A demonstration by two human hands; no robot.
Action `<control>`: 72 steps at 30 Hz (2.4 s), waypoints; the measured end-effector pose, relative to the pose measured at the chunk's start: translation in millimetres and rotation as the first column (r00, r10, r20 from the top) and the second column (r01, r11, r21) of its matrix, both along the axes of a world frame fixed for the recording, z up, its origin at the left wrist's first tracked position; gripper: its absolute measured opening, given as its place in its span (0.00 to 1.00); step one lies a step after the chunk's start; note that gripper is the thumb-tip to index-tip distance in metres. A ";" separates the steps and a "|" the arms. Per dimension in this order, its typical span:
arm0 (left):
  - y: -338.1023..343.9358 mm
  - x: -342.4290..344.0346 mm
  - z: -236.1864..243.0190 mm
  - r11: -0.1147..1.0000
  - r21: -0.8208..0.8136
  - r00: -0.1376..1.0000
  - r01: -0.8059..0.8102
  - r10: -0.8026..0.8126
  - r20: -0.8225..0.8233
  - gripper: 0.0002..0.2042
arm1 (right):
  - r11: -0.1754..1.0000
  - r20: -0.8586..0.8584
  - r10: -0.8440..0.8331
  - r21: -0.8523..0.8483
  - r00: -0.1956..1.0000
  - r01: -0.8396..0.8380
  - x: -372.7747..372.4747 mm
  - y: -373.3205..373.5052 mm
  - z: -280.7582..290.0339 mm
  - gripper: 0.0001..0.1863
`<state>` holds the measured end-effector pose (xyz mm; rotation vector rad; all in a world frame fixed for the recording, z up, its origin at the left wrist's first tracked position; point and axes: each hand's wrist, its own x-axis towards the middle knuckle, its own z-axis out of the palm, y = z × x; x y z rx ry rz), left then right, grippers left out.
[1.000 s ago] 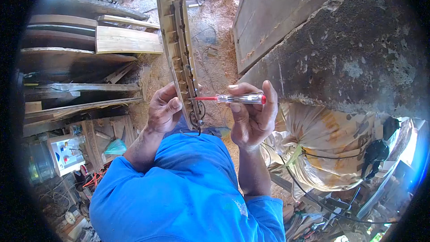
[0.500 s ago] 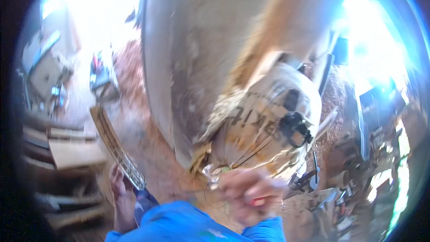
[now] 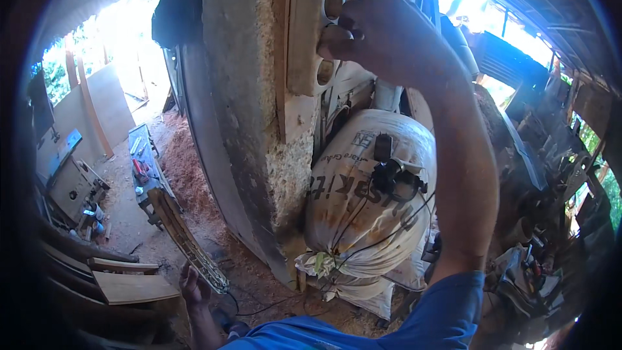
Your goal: The person disassembles a plastic power strip housing and uses a screwdriver to check internal metal contacts before reassembling it and testing a plug connection at a wall outlet.
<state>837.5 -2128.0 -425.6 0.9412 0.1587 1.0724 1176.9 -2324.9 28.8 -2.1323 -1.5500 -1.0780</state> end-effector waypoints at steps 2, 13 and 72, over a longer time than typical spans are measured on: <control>2.9 -1.8 -10.7 1.000 0.006 1.000 -0.012 0.012 -0.009 0.23 | 0.991 0.040 -0.027 -0.129 0.999 0.032 7.1 1.2 9.8 0.19; -10.6 -23.3 -13.9 0.994 -0.019 0.994 -0.110 0.110 -0.024 0.24 | 0.941 -0.205 0.242 -0.190 0.948 -0.282 41.9 11.0 15.4 0.17; 7.5 27.3 24.7 0.996 -0.037 0.996 -0.083 0.082 -0.039 0.19 | 0.609 0.214 0.540 0.569 0.814 -0.553 30.1 4.8 -74.4 0.17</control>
